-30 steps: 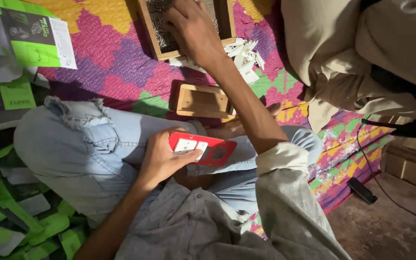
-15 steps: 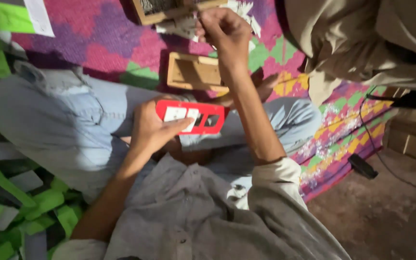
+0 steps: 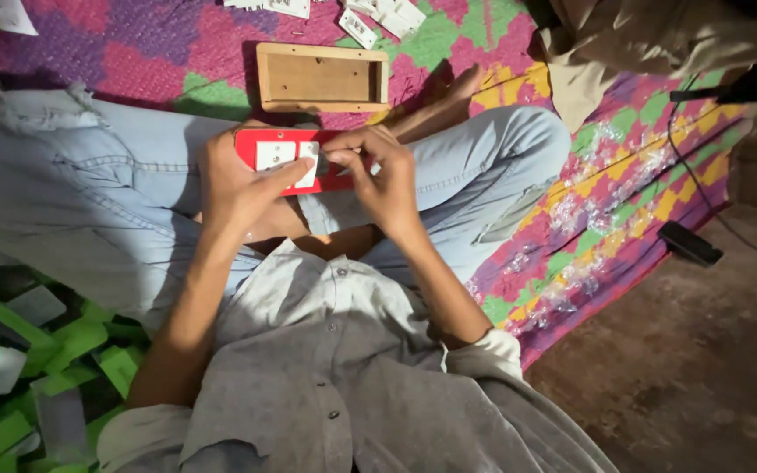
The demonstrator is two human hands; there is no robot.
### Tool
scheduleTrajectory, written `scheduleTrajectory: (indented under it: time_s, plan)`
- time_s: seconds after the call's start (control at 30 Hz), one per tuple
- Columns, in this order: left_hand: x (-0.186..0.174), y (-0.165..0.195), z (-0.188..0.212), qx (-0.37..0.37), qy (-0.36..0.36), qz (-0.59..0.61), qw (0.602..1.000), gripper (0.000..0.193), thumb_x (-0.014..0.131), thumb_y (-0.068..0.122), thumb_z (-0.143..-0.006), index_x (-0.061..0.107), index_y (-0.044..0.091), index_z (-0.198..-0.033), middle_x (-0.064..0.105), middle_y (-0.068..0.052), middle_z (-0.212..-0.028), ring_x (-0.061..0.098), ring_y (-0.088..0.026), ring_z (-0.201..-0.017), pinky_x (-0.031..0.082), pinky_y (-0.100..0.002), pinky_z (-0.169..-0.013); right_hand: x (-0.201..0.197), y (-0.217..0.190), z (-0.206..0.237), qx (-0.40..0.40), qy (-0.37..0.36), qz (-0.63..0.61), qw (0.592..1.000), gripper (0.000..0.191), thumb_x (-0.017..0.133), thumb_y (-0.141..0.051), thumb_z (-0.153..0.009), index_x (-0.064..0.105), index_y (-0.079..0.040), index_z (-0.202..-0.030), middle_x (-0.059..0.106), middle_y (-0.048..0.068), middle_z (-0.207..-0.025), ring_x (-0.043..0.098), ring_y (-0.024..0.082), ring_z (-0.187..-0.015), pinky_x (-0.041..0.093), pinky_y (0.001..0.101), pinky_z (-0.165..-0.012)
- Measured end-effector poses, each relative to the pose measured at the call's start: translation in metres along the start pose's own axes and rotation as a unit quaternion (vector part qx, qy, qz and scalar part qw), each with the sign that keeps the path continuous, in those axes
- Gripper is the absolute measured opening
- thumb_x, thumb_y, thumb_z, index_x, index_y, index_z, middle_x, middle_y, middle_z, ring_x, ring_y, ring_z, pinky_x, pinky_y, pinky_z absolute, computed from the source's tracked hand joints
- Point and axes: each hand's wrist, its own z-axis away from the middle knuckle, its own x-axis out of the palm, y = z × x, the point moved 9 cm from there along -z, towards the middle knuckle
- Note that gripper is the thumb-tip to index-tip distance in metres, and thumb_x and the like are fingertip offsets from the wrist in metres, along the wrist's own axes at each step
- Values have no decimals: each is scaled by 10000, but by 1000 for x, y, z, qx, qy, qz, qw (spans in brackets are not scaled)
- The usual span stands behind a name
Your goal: The person assembles electrical switch plates by inserting white switch modules into orange and red plastic frames and securing them with screws. The person handles multiple frames and switch modules, using a screwdriver to fasten the components.
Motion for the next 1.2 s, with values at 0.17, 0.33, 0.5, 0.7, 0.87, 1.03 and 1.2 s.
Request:
scheduleTrajectory:
  time_s: [0.17,0.33,0.5,0.7,0.87,1.03,1.2]
  plan:
    - [-1,5,2,10,4,-24,1000,296,918,108,-789,734,-17,-983,779,-85,-894,727,-102,-781,586,-278,-698,7,-10,-1,-51,42,3,998,72,787,-102,-907,776,-62,-965,750,44,-925,641,202,-878,487,325,-842]
    - [0,5,2,14,3,-13,1000,296,915,117,-793,733,-16,-985,777,-87,-895,712,-99,-778,581,-281,-693,9,-9,0,-45,62,45,996,119,844,-132,-853,808,-90,-957,703,56,-936,623,219,-921,486,333,-842]
    - [0,8,4,38,15,-74,996,346,949,163,-786,731,-18,-985,770,-106,-873,726,-125,-762,577,-300,-682,3,-22,-4,-117,55,89,988,169,881,-136,-768,804,-94,-913,675,92,-1025,593,271,-1026,471,373,-899]
    - [0,8,5,29,15,-81,996,343,948,172,-774,749,-4,-991,778,-114,-881,746,-138,-777,591,-306,-698,19,14,-16,76,-67,-50,994,247,846,-94,-844,708,-12,-1032,750,47,-1014,696,153,-940,577,306,-835]
    - [2,17,7,53,15,-67,996,381,963,160,-728,728,-17,-971,771,-110,-877,727,-127,-770,590,-299,-701,18,15,-19,78,-89,-120,986,423,810,-62,-819,596,-14,-1181,757,55,-1060,723,117,-1014,580,279,-861]
    - [3,24,14,56,42,-13,997,339,966,174,-771,734,-13,-934,775,-73,-875,713,-89,-778,591,-274,-717,23,22,-21,52,-129,0,990,298,770,31,-841,740,-25,-1131,787,117,-1025,772,173,-900,610,310,-789]
    - [3,23,15,18,79,-30,996,367,997,200,-753,713,-25,-806,737,-88,-759,635,-87,-677,549,-270,-630,22,27,-17,20,-91,31,995,338,749,66,-823,761,-61,-1136,789,129,-1038,782,201,-884,617,317,-773]
